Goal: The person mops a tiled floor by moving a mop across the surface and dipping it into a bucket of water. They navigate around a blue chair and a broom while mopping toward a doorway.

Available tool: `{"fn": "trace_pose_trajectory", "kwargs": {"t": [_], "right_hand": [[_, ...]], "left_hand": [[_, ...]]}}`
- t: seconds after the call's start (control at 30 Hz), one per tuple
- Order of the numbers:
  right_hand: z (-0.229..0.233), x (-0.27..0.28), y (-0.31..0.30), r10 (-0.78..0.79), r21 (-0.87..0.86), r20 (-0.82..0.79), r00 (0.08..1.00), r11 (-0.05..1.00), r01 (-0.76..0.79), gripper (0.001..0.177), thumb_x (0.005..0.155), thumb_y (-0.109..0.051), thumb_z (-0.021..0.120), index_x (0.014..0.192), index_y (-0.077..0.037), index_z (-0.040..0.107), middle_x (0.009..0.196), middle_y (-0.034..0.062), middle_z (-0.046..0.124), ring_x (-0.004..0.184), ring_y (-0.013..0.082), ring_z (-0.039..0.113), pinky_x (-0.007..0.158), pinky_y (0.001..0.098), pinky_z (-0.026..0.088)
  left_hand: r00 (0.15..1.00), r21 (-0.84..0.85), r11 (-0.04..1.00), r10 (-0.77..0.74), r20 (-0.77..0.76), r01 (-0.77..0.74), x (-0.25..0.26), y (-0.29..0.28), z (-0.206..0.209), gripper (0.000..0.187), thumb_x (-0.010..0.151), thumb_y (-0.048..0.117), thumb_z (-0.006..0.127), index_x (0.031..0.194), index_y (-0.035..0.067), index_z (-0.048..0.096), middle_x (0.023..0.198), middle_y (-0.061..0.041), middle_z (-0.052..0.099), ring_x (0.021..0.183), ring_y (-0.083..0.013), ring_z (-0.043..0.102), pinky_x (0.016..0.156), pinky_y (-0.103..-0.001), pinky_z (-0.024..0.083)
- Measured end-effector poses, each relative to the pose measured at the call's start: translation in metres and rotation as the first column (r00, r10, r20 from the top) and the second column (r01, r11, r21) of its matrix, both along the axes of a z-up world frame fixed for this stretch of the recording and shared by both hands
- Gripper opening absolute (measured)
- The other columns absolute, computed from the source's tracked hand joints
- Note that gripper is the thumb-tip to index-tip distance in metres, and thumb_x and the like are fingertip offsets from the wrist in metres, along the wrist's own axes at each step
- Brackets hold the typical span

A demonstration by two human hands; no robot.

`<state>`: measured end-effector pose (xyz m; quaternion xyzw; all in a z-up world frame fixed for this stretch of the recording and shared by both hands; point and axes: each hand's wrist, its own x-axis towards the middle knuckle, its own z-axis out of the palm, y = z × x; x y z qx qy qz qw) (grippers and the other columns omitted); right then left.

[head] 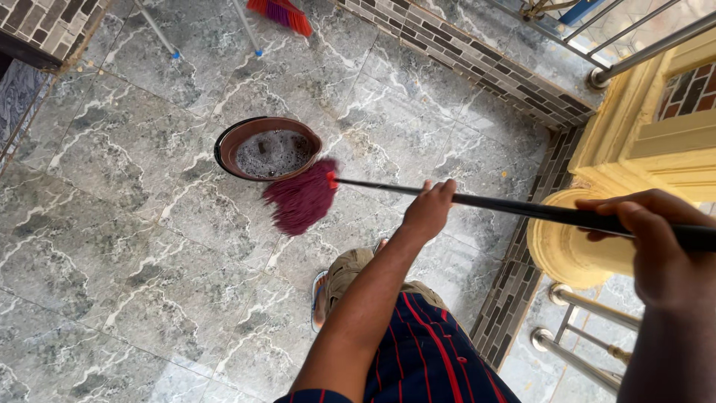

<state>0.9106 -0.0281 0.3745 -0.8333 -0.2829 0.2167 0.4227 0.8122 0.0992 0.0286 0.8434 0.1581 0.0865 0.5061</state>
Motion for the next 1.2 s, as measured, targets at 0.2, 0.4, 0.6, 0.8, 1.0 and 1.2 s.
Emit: {"fn": "trace_pose_trajectory", "kwargs": {"t": [0.2, 0.4, 0.6, 0.8, 1.0, 1.2], "right_hand": [[-0.008, 0.051, 0.029, 0.001, 0.091, 0.071, 0.997, 0.996, -0.008, 0.029, 0.104, -0.005, 0.040, 0.087, 0.012, 0.056, 0.089, 0.0336, 0.067, 0.064, 0.0299, 0.066, 0.065, 0.0342, 0.057], [-0.049, 0.107, 0.047, -0.010, 0.198, -0.118, 0.993, 0.980, 0.034, 0.032, 0.104, -0.005, 0.041, 0.080, 0.011, 0.054, 0.083, 0.0352, 0.065, 0.057, 0.0311, 0.061, 0.057, 0.0346, 0.052], [-0.098, 0.156, 0.071, -0.151, 0.078, -0.312, 0.938, 0.980, 0.183, 0.023, 0.098, -0.007, 0.042, 0.082, 0.004, 0.055, 0.087, 0.0343, 0.067, 0.065, 0.0321, 0.064, 0.057, 0.0363, 0.055], [-0.135, 0.191, 0.117, -0.244, -0.081, -0.399, 0.884, 0.970, 0.231, 0.017, 0.098, -0.009, 0.044, 0.087, 0.000, 0.053, 0.093, 0.0311, 0.072, 0.067, 0.0319, 0.070, 0.058, 0.0372, 0.058], [-0.115, 0.250, 0.152, -0.143, -0.006, -0.385, 0.912, 0.988, 0.153, 0.017, 0.100, -0.009, 0.044, 0.089, 0.001, 0.052, 0.099, 0.0323, 0.072, 0.069, 0.0326, 0.069, 0.063, 0.0362, 0.060], [-0.069, 0.322, 0.152, -0.068, -0.001, -0.188, 0.980, 0.998, 0.069, 0.029, 0.109, -0.006, 0.043, 0.085, 0.008, 0.051, 0.099, 0.0339, 0.070, 0.068, 0.0328, 0.067, 0.066, 0.0363, 0.056]], "left_hand": [[0.998, -0.051, 0.997, 0.049, -0.027, -0.051, 0.054, 0.018, 0.025, 0.021, 0.098, 0.015, 0.059, 0.113, 0.005, 0.048, 0.110, -0.019, 0.069, 0.105, -0.0444, 0.065, 0.083, -0.056, 0.055], [0.992, -0.037, 0.994, 0.098, -0.077, -0.101, 0.053, 0.038, 0.008, 0.030, 0.097, 0.022, 0.064, 0.115, 0.005, 0.047, 0.108, -0.020, 0.067, 0.100, -0.0453, 0.065, 0.080, -0.056, 0.055], [0.970, 0.085, 0.996, 0.050, -0.236, -0.031, 0.061, 0.046, -0.034, 0.032, 0.098, 0.022, 0.063, 0.118, 0.006, 0.045, 0.108, -0.020, 0.066, 0.099, -0.0430, 0.068, 0.080, -0.053, 0.058], [0.943, 0.065, 0.997, 0.048, -0.330, -0.028, 0.078, 0.067, -0.087, 0.035, 0.098, 0.024, 0.065, 0.120, 0.006, 0.045, 0.109, -0.022, 0.066, 0.097, -0.0473, 0.067, 0.078, -0.056, 0.056], [0.929, 0.105, 0.976, 0.216, -0.300, -0.193, 0.148, 0.070, -0.081, 0.034, 0.095, 0.015, 0.064, 0.120, 0.004, 0.045, 0.115, -0.023, 0.066, 0.108, -0.0488, 0.064, 0.089, -0.056, 0.055], [0.915, 0.141, 0.919, 0.386, -0.121, -0.369, 0.251, 0.078, -0.041, 0.023, 0.098, 0.005, 0.060, 0.116, 0.004, 0.045, 0.117, -0.020, 0.066, 0.116, -0.0499, 0.062, 0.117, -0.057, 0.044]]}}
